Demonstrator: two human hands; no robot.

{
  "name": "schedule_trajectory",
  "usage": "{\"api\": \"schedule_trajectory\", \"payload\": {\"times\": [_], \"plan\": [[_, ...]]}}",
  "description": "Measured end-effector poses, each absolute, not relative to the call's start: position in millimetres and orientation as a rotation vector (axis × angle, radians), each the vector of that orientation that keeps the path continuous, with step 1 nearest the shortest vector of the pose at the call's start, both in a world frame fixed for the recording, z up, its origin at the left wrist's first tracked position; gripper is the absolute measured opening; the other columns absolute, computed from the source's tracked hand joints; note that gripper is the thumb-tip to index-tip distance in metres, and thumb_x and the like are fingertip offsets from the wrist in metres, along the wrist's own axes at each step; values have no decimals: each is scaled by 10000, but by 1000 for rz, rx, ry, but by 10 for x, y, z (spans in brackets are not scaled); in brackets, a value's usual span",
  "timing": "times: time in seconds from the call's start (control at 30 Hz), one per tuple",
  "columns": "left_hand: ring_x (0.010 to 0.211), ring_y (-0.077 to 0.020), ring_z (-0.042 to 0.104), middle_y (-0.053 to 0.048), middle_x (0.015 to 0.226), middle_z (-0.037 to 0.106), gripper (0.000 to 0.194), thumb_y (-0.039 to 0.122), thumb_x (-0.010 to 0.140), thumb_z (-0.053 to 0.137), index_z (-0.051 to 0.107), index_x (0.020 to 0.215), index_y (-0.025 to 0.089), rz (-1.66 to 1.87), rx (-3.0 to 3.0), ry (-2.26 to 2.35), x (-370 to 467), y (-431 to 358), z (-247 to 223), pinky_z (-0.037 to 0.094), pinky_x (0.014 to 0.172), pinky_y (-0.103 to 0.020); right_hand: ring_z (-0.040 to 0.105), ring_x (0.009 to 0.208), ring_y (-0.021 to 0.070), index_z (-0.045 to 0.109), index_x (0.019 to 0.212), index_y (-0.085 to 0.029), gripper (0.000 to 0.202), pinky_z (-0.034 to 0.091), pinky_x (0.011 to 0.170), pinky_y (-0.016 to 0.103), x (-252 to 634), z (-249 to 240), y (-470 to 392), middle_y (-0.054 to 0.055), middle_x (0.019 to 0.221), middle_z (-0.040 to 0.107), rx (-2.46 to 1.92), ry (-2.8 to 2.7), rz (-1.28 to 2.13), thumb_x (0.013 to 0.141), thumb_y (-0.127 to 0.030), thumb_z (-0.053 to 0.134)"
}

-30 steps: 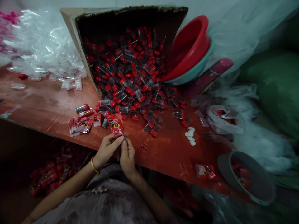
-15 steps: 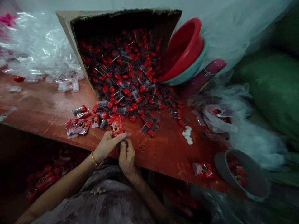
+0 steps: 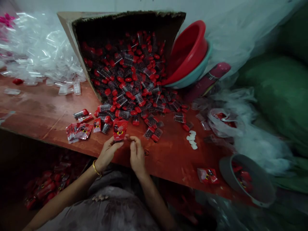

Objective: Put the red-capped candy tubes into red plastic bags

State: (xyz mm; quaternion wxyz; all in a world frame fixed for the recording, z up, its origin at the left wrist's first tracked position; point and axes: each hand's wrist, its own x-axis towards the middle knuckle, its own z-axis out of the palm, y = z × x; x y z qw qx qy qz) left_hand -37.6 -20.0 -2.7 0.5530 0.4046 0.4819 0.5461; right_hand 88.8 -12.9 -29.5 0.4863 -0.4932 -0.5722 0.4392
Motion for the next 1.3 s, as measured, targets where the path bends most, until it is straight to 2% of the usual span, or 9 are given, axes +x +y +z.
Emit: {"api": "schedule_trajectory", "payload": {"times": [0.1, 0.2, 0.3, 0.43, 0.67, 0.8, 0.93, 1.07, 1.3], "plan": [[628, -131, 581, -6, 703, 653, 154, 178, 660, 549, 627, 787, 139, 1141, 934, 1123, -490, -200, 17, 456, 653, -259, 594, 853, 170, 545, 1115, -220, 355, 483, 793, 319, 1018, -163, 32, 64, 1055, 622, -1112, -1422, 1139, 863, -460, 473], [462, -105, 507, 18, 561, 589, 153, 168, 597, 509, 596, 718, 135, 958, 928, 1066, -513, -224, 1, 396, 503, -231, 592, 756, 160, 636, 938, -207, 286, 487, 721, 297, 1029, -83, 153, 30, 864, 662, -998, -1445, 1243, 850, -448, 509], [418, -96, 473, 20, 519, 560, 162, 176, 565, 474, 575, 687, 141, 896, 906, 1028, -486, -245, -56, 356, 452, -218, 544, 649, 130, 649, 739, -188, 283, 455, 647, 257, 934, -68, 165, -7, 695, 627, -1059, -1410, 1096, 857, -404, 509], [364, -83, 404, 24, 458, 512, 81, 174, 541, 440, 504, 589, 162, 875, 894, 1027, -489, -247, -102, 296, 381, -206, 472, 573, 107, 596, 650, -167, 317, 399, 570, 224, 795, -43, 66, -26, 604, 548, -1185, -1371, 889, 863, -378, 492], [325, -71, 364, 49, 433, 498, 97, 156, 514, 450, 490, 602, 170, 736, 918, 1035, -513, -279, -142, 262, 324, -183, 468, 570, 117, 596, 680, -156, 355, 383, 552, 226, 923, -35, 240, -11, 598, 556, -1378, -1270, 609, 856, -431, 455], [370, -79, 426, 27, 486, 557, 108, 185, 560, 472, 512, 657, 160, 889, 861, 978, -520, -263, -157, 317, 373, -186, 517, 557, 139, 617, 678, -158, 391, 414, 539, 239, 967, -293, 418, 14, 596, 604, -1409, -1529, 804, 849, -448, 418], [392, -77, 445, 32, 515, 570, 168, 198, 592, 507, 541, 750, 151, 974, 881, 966, -554, -234, -154, 352, 420, -193, 607, 798, 219, 637, 982, -146, 374, 473, 736, 339, 932, -442, 427, 103, 870, 680, -1524, -1794, 662, 851, -409, 404], [426, -71, 440, 45, 551, 550, 193, 228, 626, 611, 528, 781, 148, 1022, 978, 1085, -544, -247, -202, 352, 450, -199, 462, 1178, 267, 448, 1284, -136, 454, 347, 988, 470, 980, -224, 299, 168, 1267, 523, -1369, -1933, 393, 892, -348, 364], [615, -105, 494, 31, 638, 566, 66, 127, 646, 547, 577, 700, 151, 1027, 1369, 1314, -463, -257, -285, 386, 603, -212, 484, 1152, 289, 482, 1266, -180, 540, 360, 991, 480, 968, 35, 50, 139, 1218, 573, -1059, -2280, 519, 792, -422, 575]]}}
